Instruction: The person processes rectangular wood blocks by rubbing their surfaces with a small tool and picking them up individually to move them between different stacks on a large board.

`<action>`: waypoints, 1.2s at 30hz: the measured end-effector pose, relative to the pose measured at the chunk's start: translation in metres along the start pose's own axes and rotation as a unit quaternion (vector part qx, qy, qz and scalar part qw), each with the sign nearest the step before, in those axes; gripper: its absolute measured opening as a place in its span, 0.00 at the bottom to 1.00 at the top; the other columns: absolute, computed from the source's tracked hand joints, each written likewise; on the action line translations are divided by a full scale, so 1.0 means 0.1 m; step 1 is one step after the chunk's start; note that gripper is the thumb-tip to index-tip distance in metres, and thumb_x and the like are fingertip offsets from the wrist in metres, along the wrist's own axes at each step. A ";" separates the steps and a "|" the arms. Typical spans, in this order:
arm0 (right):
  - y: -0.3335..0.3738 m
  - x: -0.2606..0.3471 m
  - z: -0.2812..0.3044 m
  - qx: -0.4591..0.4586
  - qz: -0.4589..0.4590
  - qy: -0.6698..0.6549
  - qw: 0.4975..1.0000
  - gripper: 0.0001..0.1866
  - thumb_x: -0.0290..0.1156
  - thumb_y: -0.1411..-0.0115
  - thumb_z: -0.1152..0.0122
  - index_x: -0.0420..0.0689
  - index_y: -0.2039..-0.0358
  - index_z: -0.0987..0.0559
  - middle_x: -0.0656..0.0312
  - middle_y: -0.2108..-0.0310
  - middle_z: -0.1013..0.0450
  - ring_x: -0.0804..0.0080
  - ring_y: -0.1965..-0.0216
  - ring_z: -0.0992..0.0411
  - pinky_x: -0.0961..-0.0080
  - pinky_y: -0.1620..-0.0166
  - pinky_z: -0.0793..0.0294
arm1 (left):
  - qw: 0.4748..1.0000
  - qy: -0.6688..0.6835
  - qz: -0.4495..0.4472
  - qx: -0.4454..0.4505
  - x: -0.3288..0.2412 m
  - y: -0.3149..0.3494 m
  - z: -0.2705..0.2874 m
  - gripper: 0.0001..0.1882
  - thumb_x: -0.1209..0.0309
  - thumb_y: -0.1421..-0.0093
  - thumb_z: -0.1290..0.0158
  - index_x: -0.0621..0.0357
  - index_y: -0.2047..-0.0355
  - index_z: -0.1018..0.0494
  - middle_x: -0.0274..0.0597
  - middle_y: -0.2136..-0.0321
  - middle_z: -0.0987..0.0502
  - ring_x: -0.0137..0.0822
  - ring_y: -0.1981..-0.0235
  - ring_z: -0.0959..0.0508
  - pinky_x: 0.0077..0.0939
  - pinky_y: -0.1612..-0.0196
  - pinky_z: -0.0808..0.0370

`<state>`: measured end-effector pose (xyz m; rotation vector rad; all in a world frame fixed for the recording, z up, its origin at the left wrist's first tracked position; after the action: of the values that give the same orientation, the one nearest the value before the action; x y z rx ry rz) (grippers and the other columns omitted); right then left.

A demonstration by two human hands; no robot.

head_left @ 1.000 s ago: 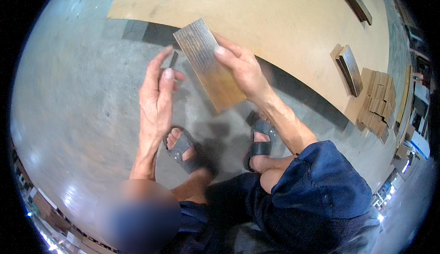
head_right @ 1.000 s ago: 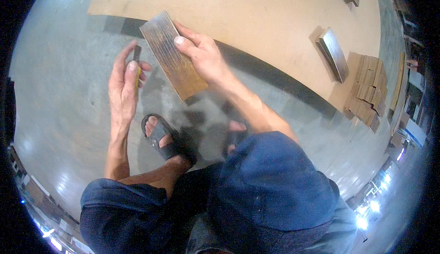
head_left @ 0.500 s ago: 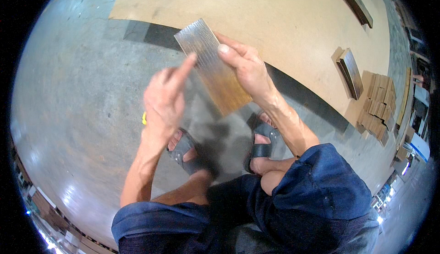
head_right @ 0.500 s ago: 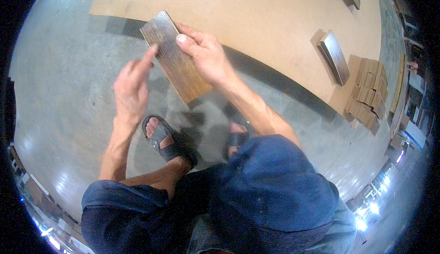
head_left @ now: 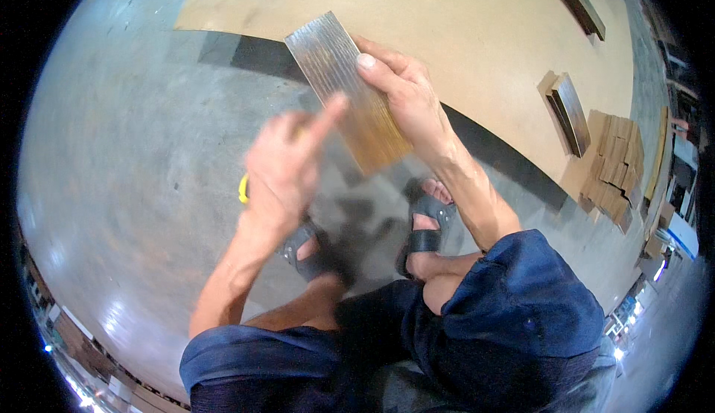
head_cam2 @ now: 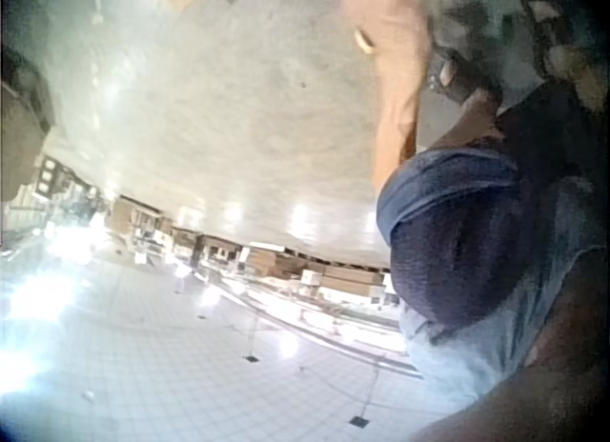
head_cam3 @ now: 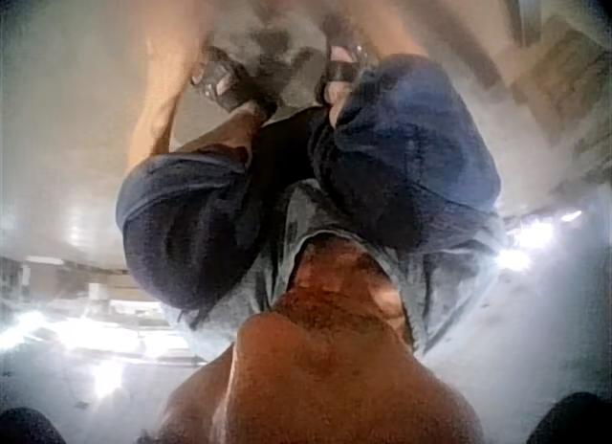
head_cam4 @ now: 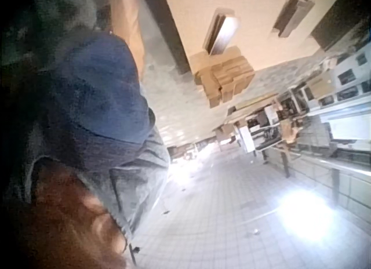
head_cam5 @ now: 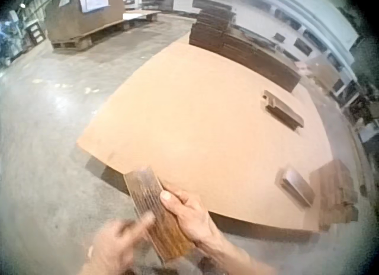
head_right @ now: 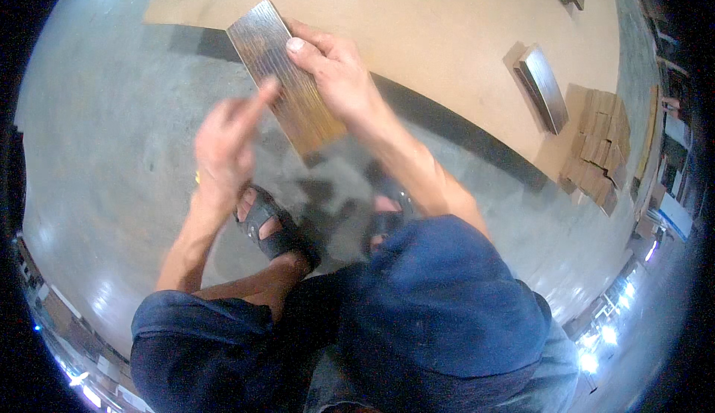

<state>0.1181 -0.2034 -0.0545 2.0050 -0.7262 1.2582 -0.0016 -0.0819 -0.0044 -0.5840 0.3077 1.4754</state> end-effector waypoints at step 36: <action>0.33 0.01 -0.02 0.087 -0.035 0.087 0.992 0.30 0.44 0.31 0.45 0.34 0.37 0.28 0.54 0.44 0.24 0.69 0.43 0.29 0.69 0.38 0.32 | 0.963 0.159 0.219 -0.003 0.86 -0.10 0.29 0.35 0.69 0.34 0.43 0.56 0.29 0.44 0.46 0.70 0.19 0.39 0.75 0.20 0.33 0.72 0.22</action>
<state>0.0934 -0.2230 -0.0452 2.0060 -0.4735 1.4757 0.0120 0.0066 -0.0245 -0.7934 0.7207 1.8050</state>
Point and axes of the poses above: each hand's wrist, its own y-axis away from the middle knuckle, its own z-axis out of the back of the hand, x = y × z, the point moved 6 cm from there along -y, towards the middle knuckle
